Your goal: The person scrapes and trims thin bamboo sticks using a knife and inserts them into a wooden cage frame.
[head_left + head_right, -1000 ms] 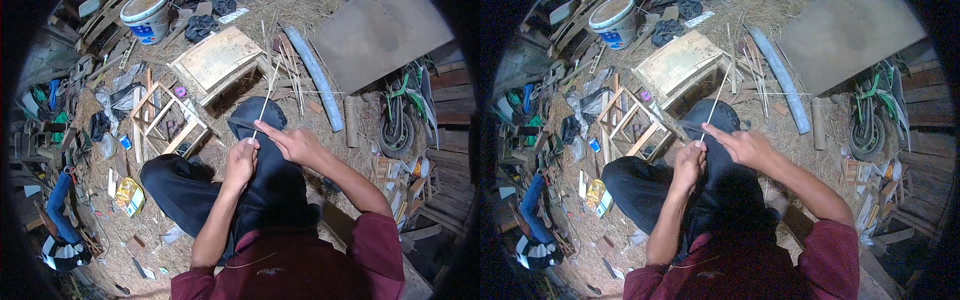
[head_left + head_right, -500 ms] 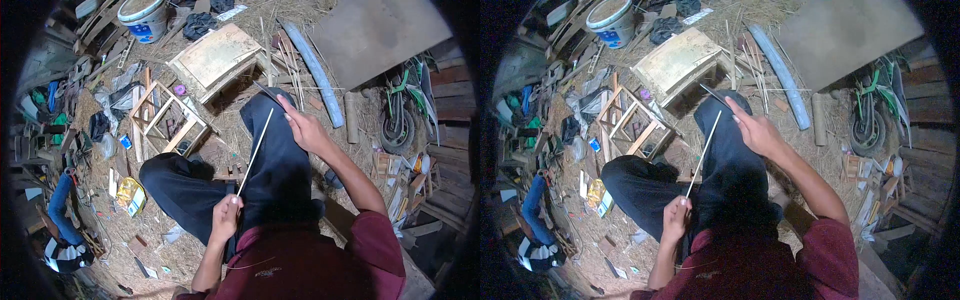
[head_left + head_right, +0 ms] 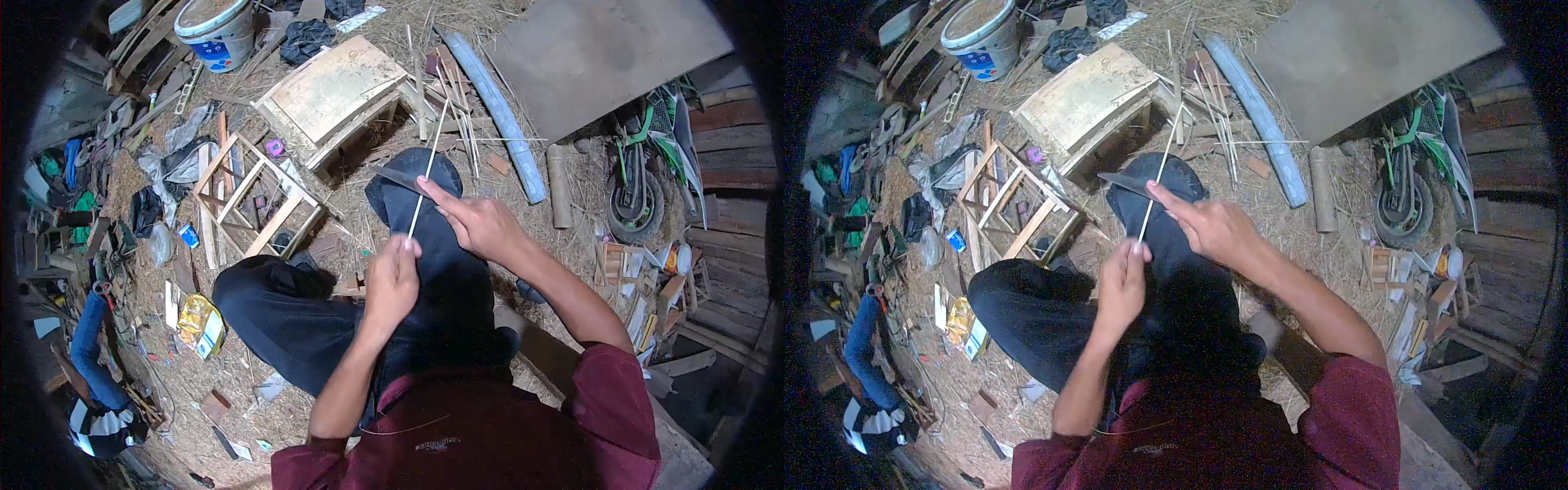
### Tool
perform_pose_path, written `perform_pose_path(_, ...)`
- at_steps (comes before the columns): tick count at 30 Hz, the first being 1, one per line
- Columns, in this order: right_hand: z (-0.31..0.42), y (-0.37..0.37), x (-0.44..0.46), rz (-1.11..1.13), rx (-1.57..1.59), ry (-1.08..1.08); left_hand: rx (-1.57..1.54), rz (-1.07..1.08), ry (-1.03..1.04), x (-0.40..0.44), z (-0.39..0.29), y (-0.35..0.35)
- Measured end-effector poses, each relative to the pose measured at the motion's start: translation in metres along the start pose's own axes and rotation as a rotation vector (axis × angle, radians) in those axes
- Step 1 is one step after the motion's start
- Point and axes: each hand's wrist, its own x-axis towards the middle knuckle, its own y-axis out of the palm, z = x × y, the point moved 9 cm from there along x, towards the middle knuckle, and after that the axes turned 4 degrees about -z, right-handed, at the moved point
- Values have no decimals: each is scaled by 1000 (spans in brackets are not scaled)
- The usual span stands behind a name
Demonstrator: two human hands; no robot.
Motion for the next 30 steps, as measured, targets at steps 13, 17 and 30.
perform_pose_path(13,-18,-1,9,25,-42,226,-101,61,-311,-117,21,-53)
perform_pose_path(17,-14,-1,9,-114,139,67,-314,76,-306,-95,21,-47)
perform_pose_path(30,11,7,3,84,-82,-77,-681,182,-456,10,19,22)
